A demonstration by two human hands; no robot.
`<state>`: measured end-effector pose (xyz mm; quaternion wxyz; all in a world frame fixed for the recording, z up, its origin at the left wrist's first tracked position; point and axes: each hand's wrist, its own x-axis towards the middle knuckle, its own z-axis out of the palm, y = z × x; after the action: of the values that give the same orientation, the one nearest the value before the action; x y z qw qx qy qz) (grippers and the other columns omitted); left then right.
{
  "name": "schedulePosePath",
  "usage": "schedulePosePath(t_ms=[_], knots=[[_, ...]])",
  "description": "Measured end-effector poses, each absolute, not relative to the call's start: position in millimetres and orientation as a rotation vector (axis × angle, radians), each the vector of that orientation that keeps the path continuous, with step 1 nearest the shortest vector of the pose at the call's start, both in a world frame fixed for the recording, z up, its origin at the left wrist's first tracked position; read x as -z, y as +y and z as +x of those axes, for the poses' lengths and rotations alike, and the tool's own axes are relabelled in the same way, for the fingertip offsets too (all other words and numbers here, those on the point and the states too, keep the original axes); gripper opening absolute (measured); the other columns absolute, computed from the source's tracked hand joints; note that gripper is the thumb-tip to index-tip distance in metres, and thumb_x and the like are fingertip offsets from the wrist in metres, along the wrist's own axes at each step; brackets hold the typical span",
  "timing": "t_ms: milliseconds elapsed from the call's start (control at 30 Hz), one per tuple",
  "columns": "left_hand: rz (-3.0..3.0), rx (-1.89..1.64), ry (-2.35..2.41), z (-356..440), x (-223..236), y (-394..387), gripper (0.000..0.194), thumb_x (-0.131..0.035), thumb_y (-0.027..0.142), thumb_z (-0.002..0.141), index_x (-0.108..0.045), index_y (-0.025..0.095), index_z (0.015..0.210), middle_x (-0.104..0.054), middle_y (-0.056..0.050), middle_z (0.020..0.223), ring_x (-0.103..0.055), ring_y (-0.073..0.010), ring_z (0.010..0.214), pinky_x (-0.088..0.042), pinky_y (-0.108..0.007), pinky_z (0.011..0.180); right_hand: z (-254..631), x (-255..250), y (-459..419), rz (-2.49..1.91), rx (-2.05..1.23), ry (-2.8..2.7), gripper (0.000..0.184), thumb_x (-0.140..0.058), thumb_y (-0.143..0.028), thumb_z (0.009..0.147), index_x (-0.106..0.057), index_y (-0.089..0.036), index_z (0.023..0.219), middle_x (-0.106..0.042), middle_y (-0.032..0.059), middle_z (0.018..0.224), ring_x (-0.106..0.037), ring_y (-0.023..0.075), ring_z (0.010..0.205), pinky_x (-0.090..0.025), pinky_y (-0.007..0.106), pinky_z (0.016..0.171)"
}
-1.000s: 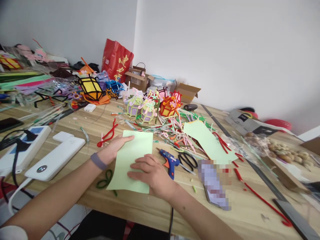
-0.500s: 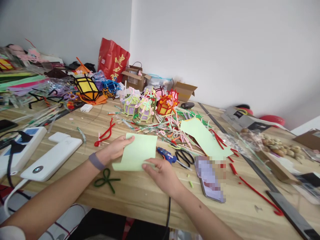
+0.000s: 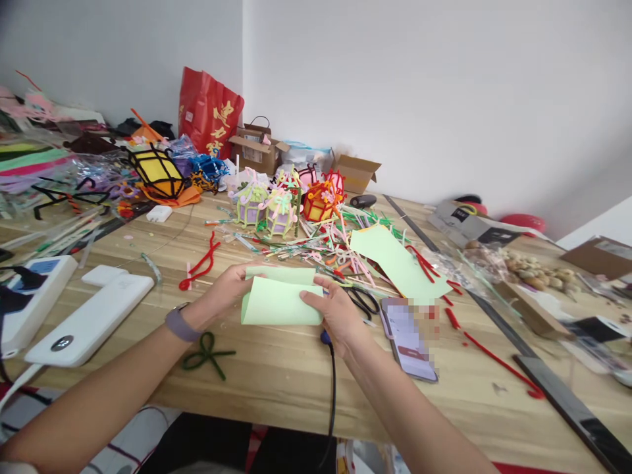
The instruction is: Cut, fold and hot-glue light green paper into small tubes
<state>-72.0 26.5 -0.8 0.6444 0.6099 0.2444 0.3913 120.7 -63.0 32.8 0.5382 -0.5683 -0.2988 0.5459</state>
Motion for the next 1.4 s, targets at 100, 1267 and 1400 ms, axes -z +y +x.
schedulePosePath(t_ms=[100,1267,1400], knots=[[1.439,-0.965,0.609,-71,2,28,0.03,-0.071,0.038,0.07,-0.077,0.016,0.09,-0.076,-0.007,0.086,-0.067,-0.0264,0.092,-0.051,-0.033,0.078,122,-35,-65,-1.335,-1.362,-0.741,0.047,-0.079,-0.016,0.067,-0.061,-0.019,0.11,-0.076,0.0033,0.092,-0.071,0.0161,0.071,-0.058,0.025,0.065],[1.017,-0.884,0.713,-65,-3,17,0.05,-0.088,0.033,0.055,-0.055,0.015,0.089,-0.071,-0.003,0.074,-0.067,-0.0179,0.059,-0.051,-0.028,0.057,132,-66,-126,-0.815,0.464,-2.45,0.047,-0.064,-0.018,0.088,-0.058,-0.036,0.13,-0.073,-0.0004,0.114,-0.069,0.0201,0.107,-0.057,0.035,0.094],[0.994,-0.856,0.708,-63,-4,14,0.046,-0.088,0.035,0.054,-0.06,0.016,0.085,-0.071,-0.001,0.066,-0.064,-0.016,0.05,-0.047,-0.025,0.048,137,-40,-114,-0.937,0.717,-2.046,0.042,-0.067,-0.013,0.084,-0.067,-0.039,0.118,-0.075,0.0008,0.091,-0.069,0.0215,0.095,-0.055,0.039,0.09]])
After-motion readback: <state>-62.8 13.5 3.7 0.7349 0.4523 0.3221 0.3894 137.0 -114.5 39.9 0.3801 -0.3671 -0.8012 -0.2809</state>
